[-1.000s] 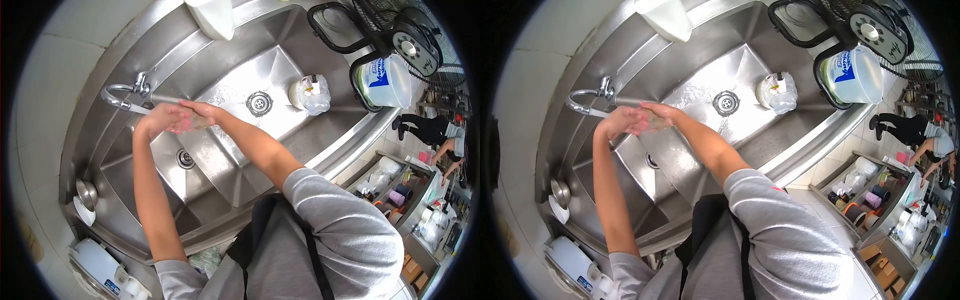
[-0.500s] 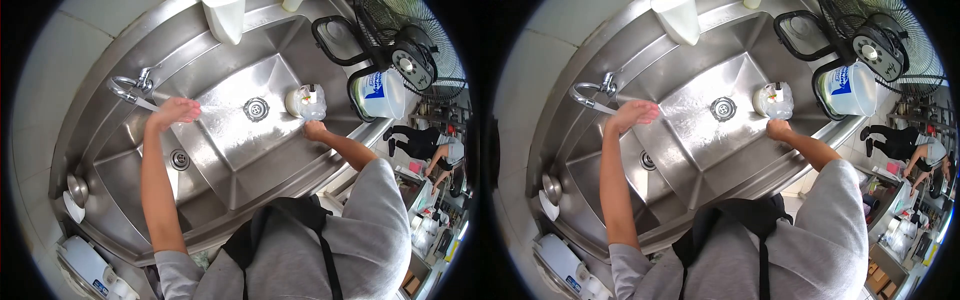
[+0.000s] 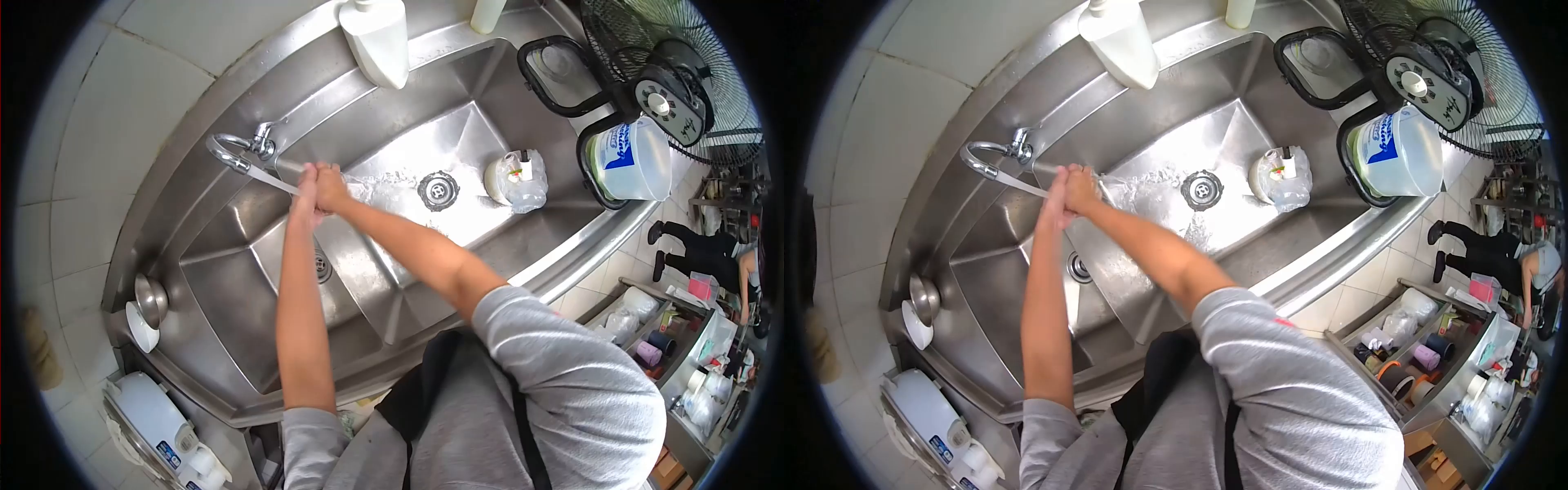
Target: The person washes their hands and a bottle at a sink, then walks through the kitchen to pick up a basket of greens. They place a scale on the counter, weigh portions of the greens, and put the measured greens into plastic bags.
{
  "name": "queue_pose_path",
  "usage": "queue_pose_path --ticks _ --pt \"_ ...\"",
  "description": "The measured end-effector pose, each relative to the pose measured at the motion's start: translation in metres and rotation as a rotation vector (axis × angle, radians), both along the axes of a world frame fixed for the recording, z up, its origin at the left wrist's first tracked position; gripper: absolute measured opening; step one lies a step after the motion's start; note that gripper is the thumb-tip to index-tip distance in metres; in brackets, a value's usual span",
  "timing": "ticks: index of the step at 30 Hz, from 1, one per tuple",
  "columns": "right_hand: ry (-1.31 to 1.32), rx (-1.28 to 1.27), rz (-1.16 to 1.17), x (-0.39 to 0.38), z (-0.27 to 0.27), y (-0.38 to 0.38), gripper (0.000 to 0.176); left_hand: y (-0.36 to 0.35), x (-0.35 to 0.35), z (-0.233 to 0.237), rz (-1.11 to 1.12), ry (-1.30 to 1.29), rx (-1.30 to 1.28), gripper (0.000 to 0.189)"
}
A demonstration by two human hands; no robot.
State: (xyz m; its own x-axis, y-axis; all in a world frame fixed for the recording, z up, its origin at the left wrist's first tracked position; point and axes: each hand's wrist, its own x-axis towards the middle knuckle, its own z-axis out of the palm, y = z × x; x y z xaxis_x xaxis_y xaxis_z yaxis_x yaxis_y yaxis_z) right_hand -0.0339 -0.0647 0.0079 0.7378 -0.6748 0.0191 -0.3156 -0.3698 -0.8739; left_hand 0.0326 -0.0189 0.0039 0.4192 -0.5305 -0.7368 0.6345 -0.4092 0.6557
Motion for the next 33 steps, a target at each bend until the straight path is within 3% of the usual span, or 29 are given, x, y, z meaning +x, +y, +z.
queue_pose_path --ticks 1,2,3,4,5,6,8,9,11,13,15,17,18,19,20,21,23,25,28,30,31,32,33 --pt "0.086 0.185 -0.227 0.006 0.018 0.008 0.034 0.002 0.002 -0.002 -0.004 -0.005 -0.002 0.044" --pt "0.171 0.371 -0.453 0.009 0.027 0.012 0.038 0.007 0.004 -0.001 0.071 0.159 -0.192 0.046" --pt "0.166 0.371 -0.455 0.009 0.025 0.013 0.038 0.011 0.009 -0.004 0.148 0.324 -0.382 0.049" --pt "0.116 0.381 -0.302 0.008 0.018 0.015 0.041 0.026 0.05 -0.061 0.061 0.365 -0.416 0.05" --pt "0.065 0.384 -0.146 0.007 0.015 0.014 0.044 0.024 0.043 -0.05 0.062 0.362 -0.419 0.05" --pt "0.062 0.38 -0.143 0.004 0.016 0.009 0.044 0.018 0.024 -0.026 0.125 0.291 -0.339 0.046" --pt "0.378 0.364 -0.054 -0.005 0.019 -0.002 0.033 0.009 0.002 -0.017 0.198 0.209 -0.261 0.042" --pt "0.372 0.365 -0.037 -0.01 0.021 -0.008 0.033 0.009 -0.004 -0.024 0.172 0.069 -0.201 0.036" --pt "0.48 -0.204 0.162 -0.013 0.025 -0.025 0.038 0.014 -0.007 -0.026 0.159 -0.078 -0.134 0.03" --pt "0.344 -0.289 0.105 -0.001 0.028 -0.036 0.037 0.014 -0.013 -0.017 -0.136 -0.161 0.084 0.022" --pt "0.208 -0.373 0.042 0.021 0.031 -0.049 0.037 0.009 -0.014 -0.011 -0.21 -0.232 0.077 0.024" --pt "-0.097 0.111 -0.136 0.061 0.031 -0.052 0.033 0.008 -0.015 -0.002 -0.292 -0.297 0.083 0.025" --pt "-0.096 0.114 -0.135 0.078 0.028 -0.058 0.033 0.006 -0.016 0.009 -0.379 -0.357 0.127 0.026" --pt "-0.09 0.324 -0.128 0.095 0.024 -0.066 0.03 0.006 -0.016 0.019 -0.469 -0.417 0.171 0.027" --pt "-0.084 0.531 -0.12 0.103 0.021 -0.071 0.027 0.006 -0.016 0.027 -0.47 -0.416 0.173 0.027" --pt "-0.083 0.533 -0.12 0.101 0.036 -0.07 0.027 0.007 -0.016 0.033 -0.427 -0.421 0.164 0.027" --pt "0.056 -0.062 -0.042 0.106 0.051 -0.072 0.029 0.01 -0.016 0.041 -0.378 -0.42 0.16 0.027" --pt "0.088 -0.201 0.065 0.117 0.056 -0.081 0.029 0.01 -0.021 0.048 -0.203 -0.397 0.113 0.025" --pt "0.165 -0.496 0.412 0.111 0.074 -0.102 0.036 0.004 -0.02 0.032 -0.209 -0.439 0.029 0.029" --pt "-0.194 -0.001 0.356 0.072 0.065 -0.121 0.052 -0.004 -0.034 0.04 -0.092 -0.412 -0.056 0.029" --pt "-0.087 0.016 0.242 0.043 0.052 -0.132 0.053 -0.013 -0.042 0.046 0.008 -0.391 -0.151 0.03" --pt "-0.201 0.173 0.058 0.01 0.026 -0.134 0.05 -0.021 -0.051 0.051 0.006 -0.385 -0.159 0.03" --pt "-0.164 0.264 -0.031 -0.034 0.014 -0.131 0.052 -0.027 -0.063 0.055 0.08 -0.207 -0.311 0.031"
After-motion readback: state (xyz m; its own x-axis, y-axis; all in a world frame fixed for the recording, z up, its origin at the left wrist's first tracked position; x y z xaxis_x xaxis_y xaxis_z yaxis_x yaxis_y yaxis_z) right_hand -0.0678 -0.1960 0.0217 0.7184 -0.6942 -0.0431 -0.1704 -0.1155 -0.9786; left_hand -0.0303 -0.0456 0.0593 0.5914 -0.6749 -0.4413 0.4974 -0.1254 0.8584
